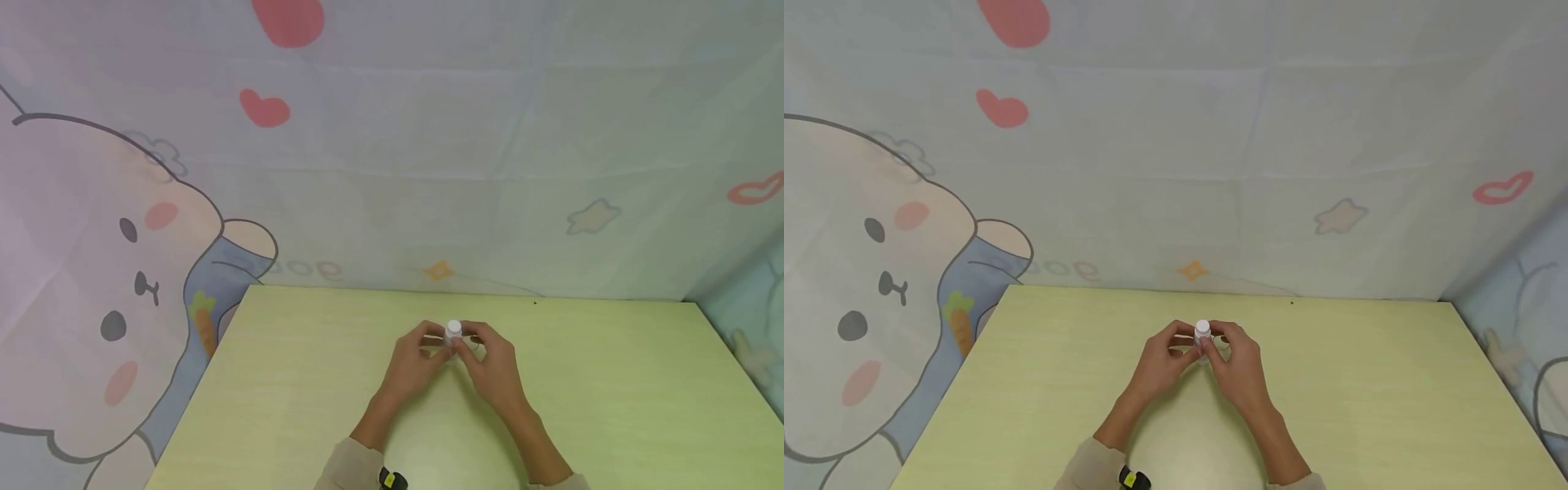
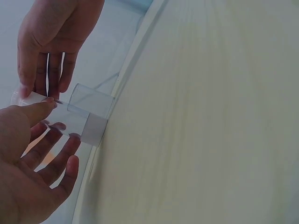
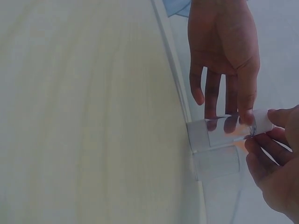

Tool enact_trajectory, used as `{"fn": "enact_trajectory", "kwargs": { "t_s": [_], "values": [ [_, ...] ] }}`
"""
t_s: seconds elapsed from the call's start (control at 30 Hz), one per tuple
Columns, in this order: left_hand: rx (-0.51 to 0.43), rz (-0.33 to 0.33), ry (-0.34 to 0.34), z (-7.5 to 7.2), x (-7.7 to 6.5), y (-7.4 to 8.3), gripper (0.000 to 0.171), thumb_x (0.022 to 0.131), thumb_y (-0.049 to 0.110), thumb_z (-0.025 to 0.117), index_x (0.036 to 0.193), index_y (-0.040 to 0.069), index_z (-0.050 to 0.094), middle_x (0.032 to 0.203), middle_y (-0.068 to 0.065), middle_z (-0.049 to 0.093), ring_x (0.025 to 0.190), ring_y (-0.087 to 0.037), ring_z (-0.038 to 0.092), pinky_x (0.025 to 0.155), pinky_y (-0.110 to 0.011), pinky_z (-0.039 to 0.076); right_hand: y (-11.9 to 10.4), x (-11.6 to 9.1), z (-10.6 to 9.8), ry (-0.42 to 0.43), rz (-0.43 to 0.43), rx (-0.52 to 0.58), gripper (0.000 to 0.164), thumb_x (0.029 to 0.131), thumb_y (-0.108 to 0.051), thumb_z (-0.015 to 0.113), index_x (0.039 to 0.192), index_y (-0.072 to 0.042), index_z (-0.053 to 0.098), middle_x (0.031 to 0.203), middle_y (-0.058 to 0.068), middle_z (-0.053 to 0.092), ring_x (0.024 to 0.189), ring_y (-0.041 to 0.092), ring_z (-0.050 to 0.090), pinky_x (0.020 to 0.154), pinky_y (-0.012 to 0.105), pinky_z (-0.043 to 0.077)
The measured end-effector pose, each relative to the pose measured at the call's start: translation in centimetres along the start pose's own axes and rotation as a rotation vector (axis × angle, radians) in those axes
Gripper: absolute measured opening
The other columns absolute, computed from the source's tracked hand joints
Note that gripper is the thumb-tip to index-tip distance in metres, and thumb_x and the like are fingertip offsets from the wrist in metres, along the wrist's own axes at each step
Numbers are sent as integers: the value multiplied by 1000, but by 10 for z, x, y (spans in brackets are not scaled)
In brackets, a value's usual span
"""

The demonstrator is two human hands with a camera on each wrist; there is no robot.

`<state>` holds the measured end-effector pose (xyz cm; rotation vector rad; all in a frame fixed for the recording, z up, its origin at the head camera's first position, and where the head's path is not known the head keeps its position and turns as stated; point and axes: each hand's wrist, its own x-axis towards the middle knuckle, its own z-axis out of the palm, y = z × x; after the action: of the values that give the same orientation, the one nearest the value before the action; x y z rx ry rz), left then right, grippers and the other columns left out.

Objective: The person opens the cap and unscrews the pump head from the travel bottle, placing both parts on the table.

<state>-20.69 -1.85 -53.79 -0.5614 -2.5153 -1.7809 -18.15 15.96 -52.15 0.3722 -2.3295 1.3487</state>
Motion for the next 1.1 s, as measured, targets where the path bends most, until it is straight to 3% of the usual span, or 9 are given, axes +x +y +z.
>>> {"fn": "enact_trajectory", "kwargs": {
  "t_s": [0.23,0.77,1.1],
  "values": [
    [1,-1,-8,0,0,0,29,100,36,77,124,23,68,130,5,71,119,-28,70,95,-47,58,-1,0,-1,-17,10,3,27,100,-13,76,124,-3,71,117,8,75,113,31,71,95,53,58],
    [9,-15,-13,-1,0,-1,27,100,33,77,124,24,67,131,7,70,120,-26,70,96,-43,57,-2,-1,0,-31,4,10,31,100,-14,77,128,-5,68,123,8,72,117,29,69,97,51,57],
    [-1,-12,-14,-1,-1,2,28,100,35,77,124,25,67,131,8,70,120,-24,69,97,-47,57,-1,-1,-2,-42,11,4,30,100,-14,76,128,-5,69,122,7,74,115,27,69,96,51,57]
  ]
}}
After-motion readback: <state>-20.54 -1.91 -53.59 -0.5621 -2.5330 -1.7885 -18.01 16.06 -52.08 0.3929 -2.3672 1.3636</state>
